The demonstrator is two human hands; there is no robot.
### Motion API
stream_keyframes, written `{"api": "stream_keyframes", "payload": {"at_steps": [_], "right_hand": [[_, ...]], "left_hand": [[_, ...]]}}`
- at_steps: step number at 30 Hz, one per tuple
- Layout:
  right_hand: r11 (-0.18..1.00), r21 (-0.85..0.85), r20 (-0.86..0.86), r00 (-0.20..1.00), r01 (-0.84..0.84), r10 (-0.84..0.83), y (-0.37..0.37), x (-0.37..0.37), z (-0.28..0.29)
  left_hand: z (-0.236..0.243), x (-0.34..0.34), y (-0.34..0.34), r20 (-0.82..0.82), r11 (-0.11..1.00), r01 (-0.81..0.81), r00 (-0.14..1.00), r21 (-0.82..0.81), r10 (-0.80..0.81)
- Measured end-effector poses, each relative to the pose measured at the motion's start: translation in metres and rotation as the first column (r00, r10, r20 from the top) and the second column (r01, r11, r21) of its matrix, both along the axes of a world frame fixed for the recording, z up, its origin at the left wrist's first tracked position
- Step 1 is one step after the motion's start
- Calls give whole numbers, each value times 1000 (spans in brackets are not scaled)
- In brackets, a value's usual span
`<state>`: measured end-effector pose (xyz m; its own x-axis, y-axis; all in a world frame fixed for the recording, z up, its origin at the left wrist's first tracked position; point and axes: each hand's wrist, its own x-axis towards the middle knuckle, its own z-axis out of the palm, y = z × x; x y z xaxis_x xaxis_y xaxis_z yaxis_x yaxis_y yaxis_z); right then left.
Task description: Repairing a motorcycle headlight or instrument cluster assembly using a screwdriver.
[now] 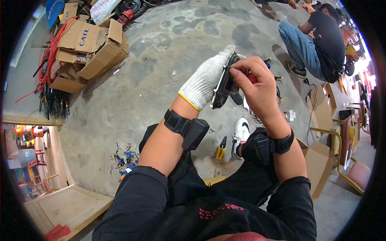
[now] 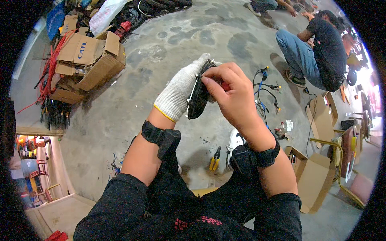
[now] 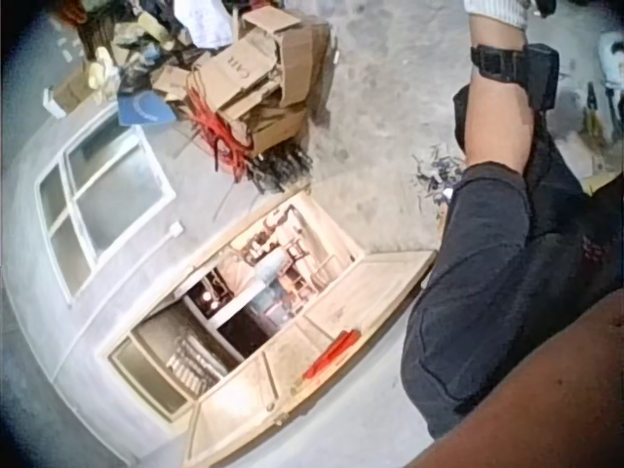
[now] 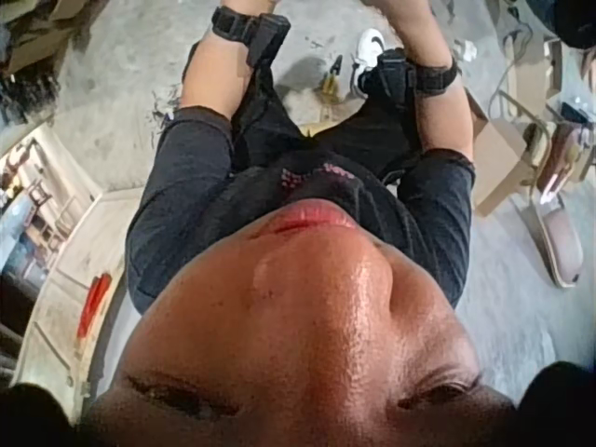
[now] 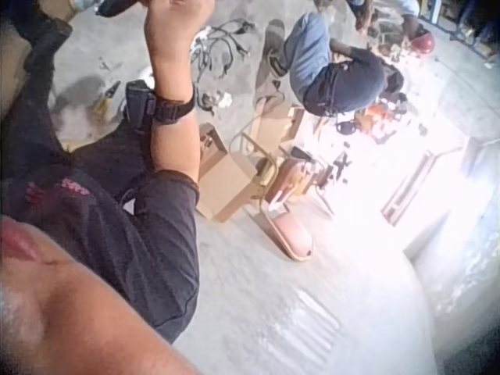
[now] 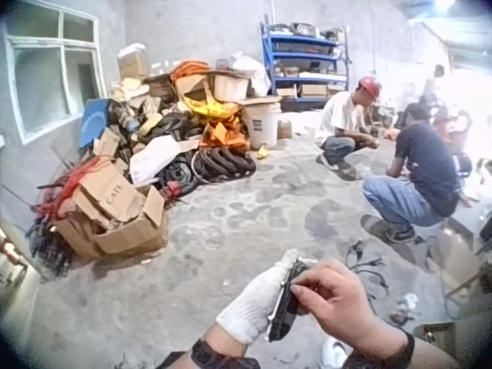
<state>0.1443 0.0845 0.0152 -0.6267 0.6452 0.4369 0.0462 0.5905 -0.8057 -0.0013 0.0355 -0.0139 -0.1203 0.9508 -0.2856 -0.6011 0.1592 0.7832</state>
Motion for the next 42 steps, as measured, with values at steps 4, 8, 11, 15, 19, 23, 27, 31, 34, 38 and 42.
{"api": "stream_keyframes", "payload": {"at_steps": [4,8,11,15,19,23,27,31,34,38,42], "right_hand": [[997,79,23,1000,2,-4,1,4,-1],[1000,-4,60,998,23,-23,-1,6,0],[998,56,22,999,25,-26,-2,6,1],[997,79,37,999,18,-21,-2,8,1],[985,173,25,1000,4,-8,-4,11,0],[985,170,32,999,-11,6,-5,12,-2],[974,226,-1,1000,-20,21,-5,12,-4],[970,241,-20,999,-22,27,-6,12,-6],[972,229,-45,997,-45,56,-6,10,-7],[965,262,-21,999,-26,32,-8,9,-5],[1000,-4,115,993,-14,15,-7,14,0]], "left_hand": [[1,2,1,-78,998,46,996,-35,-48],[2,5,0,-60,999,-4,998,-32,2],[5,7,-3,-81,999,39,996,-9,-39],[8,10,-7,-120,999,-19,993,-36,15],[7,10,-10,-196,1000,-25,980,-19,21],[4,9,-11,-257,1000,2,966,-28,-9],[4,9,-13,-359,1000,2,933,0,-2],[5,9,-16,-450,993,-20,890,115,70],[5,8,-17,-298,999,35,954,-23,-41],[4,7,-15,-327,1000,-19,945,-2,18],[3,7,-14,-285,997,66,956,-32,-72]]}}
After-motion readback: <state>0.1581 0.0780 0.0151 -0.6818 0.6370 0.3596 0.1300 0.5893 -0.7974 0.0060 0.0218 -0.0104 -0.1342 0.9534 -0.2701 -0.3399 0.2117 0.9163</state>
